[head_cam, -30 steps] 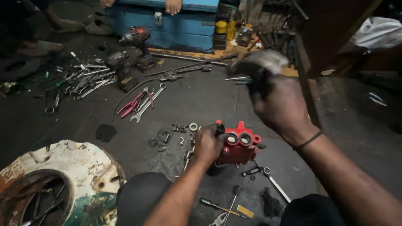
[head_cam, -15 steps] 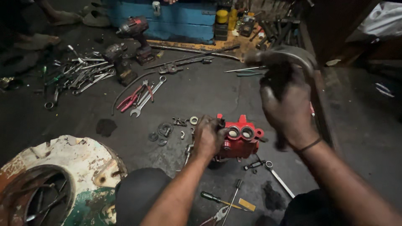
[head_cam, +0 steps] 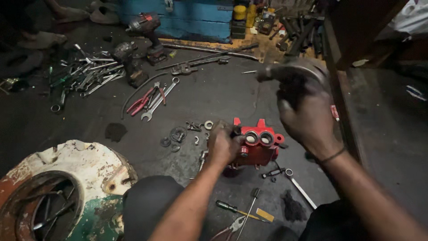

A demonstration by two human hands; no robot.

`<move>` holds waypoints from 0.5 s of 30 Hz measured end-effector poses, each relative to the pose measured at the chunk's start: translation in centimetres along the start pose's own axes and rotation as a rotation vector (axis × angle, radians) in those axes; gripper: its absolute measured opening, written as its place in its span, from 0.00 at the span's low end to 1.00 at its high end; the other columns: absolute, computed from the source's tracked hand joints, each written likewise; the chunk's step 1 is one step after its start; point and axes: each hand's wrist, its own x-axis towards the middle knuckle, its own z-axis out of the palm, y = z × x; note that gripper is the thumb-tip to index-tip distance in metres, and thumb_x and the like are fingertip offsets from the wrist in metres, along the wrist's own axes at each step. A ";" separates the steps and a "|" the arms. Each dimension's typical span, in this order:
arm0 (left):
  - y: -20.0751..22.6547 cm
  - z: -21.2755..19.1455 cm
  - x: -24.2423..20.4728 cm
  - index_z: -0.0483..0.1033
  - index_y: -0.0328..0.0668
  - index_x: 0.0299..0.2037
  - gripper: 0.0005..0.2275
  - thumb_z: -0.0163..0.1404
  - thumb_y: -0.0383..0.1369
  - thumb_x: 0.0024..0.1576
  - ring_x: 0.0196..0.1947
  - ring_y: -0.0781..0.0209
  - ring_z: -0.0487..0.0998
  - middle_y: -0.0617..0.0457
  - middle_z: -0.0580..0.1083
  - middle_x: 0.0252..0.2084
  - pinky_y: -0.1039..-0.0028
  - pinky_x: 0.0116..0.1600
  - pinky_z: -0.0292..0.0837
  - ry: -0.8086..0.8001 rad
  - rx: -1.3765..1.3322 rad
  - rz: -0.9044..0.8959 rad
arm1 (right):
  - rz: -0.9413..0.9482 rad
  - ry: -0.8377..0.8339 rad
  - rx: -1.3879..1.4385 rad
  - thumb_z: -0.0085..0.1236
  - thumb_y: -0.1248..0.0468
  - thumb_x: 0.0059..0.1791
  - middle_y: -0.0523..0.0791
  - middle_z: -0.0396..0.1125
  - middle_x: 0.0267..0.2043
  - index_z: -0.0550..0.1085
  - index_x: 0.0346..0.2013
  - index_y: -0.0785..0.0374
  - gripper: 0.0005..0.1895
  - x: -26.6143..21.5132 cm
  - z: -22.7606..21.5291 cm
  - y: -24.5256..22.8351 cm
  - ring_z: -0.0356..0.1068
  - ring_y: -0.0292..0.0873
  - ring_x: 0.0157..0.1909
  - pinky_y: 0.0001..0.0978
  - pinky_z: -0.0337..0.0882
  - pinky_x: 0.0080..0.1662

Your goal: The person uses a hammer and a metal rod to tap components inside a red engine cylinder head. They then use a screwdriver to adjust or remove parts within the cylinder head's openings.

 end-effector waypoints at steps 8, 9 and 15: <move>-3.2 -0.2 3.3 0.79 0.37 0.38 0.18 0.51 0.47 0.59 0.31 0.54 0.81 0.45 0.80 0.31 0.62 0.39 0.74 -0.014 -0.245 -0.626 | 0.302 0.163 0.045 0.63 0.68 0.47 0.55 0.71 0.37 0.76 0.43 0.67 0.11 -7.1 6.3 9.1 0.72 0.59 0.41 0.47 0.70 0.42; -3.2 0.1 3.2 0.79 0.37 0.38 0.17 0.51 0.46 0.59 0.31 0.55 0.80 0.46 0.80 0.31 0.62 0.39 0.74 -0.014 -0.300 -0.634 | 0.479 0.133 0.040 0.66 0.66 0.48 0.53 0.71 0.35 0.75 0.42 0.68 0.12 -7.7 7.4 11.6 0.72 0.56 0.38 0.46 0.70 0.39; -3.5 -0.6 2.8 0.77 0.35 0.36 0.15 0.51 0.43 0.60 0.32 0.50 0.81 0.43 0.79 0.31 0.60 0.40 0.73 -0.004 -0.102 -0.404 | 1.400 -0.177 0.648 0.55 0.62 0.50 0.48 0.63 0.25 0.70 0.34 0.66 0.08 -17.9 15.6 26.4 0.65 0.47 0.27 0.45 0.67 0.26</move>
